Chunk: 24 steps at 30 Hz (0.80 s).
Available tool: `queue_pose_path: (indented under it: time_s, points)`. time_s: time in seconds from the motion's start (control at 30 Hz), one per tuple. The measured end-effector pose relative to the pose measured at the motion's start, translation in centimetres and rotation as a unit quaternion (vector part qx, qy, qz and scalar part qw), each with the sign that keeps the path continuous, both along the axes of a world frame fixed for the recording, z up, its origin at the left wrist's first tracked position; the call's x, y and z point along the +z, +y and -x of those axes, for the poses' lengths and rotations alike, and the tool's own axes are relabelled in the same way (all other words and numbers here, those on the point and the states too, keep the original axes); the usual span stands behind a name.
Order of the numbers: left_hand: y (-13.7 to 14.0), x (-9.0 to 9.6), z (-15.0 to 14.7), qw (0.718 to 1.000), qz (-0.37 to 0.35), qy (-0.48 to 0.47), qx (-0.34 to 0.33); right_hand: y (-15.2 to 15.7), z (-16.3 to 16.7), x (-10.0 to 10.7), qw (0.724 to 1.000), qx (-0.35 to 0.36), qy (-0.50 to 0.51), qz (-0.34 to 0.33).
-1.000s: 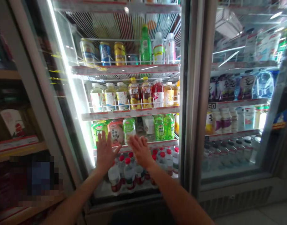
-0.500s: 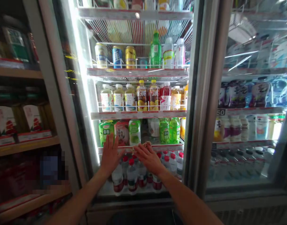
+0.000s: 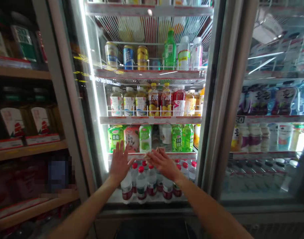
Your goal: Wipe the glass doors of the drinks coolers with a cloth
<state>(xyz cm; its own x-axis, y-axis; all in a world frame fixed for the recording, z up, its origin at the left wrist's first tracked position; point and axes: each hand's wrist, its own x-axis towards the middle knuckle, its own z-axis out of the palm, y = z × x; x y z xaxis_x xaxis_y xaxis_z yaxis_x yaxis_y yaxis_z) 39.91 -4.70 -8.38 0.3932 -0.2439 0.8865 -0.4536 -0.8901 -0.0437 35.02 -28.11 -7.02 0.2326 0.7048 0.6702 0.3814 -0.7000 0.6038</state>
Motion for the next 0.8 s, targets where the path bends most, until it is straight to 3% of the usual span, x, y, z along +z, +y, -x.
queue_pose_path:
  time_s: [0.07,0.17,0.2,0.27,0.37,0.43,0.5,0.57,0.63,0.7,0.8]
  points:
    - [0.1,-0.1,0.0,1.000,0.001,0.003,0.002,-1.6,-0.4,3.0,0.994,-0.026,-0.050,-0.090]
    - [0.0,-0.1,0.1,1.000,0.002,0.013,0.001,-3.6,-1.0,6.4,0.959,-0.056,-0.132,-0.244]
    - [0.0,-0.1,0.2,1.000,0.004,0.016,0.000,-4.1,-0.9,6.1,0.951,-0.063,-0.140,-0.270]
    - [-0.1,0.0,0.4,1.000,0.007,0.020,0.001,-4.7,0.1,3.3,0.953,-0.074,-0.118,-0.268]
    - [-0.3,-0.1,0.6,1.000,0.010,0.017,0.005,-5.6,2.0,-1.9,0.978,-0.096,-0.048,-0.178]
    - [-0.4,-0.2,0.5,1.000,0.009,0.011,0.001,-6.7,2.4,-2.3,0.984,-0.106,-0.042,-0.134]
    - [-0.5,-0.3,0.5,1.000,0.014,0.007,0.000,-8.2,2.1,0.7,0.978,-0.106,-0.088,-0.159]
    - [-0.7,-0.4,0.5,1.000,0.024,0.006,0.000,-10.0,1.4,4.6,0.948,-0.111,-0.161,-0.251]
    - [-0.9,-0.5,0.6,0.999,0.032,0.009,-0.002,-11.5,1.2,6.4,0.922,-0.123,-0.189,-0.316]
    - [-1.2,-0.6,0.7,0.999,0.039,0.014,-0.005,-12.2,1.8,4.4,0.920,-0.133,-0.179,-0.322]
    - [-1.4,-0.8,0.9,0.999,0.042,0.010,-0.007,-11.8,3.8,-3.2,0.944,-0.151,-0.125,-0.264]
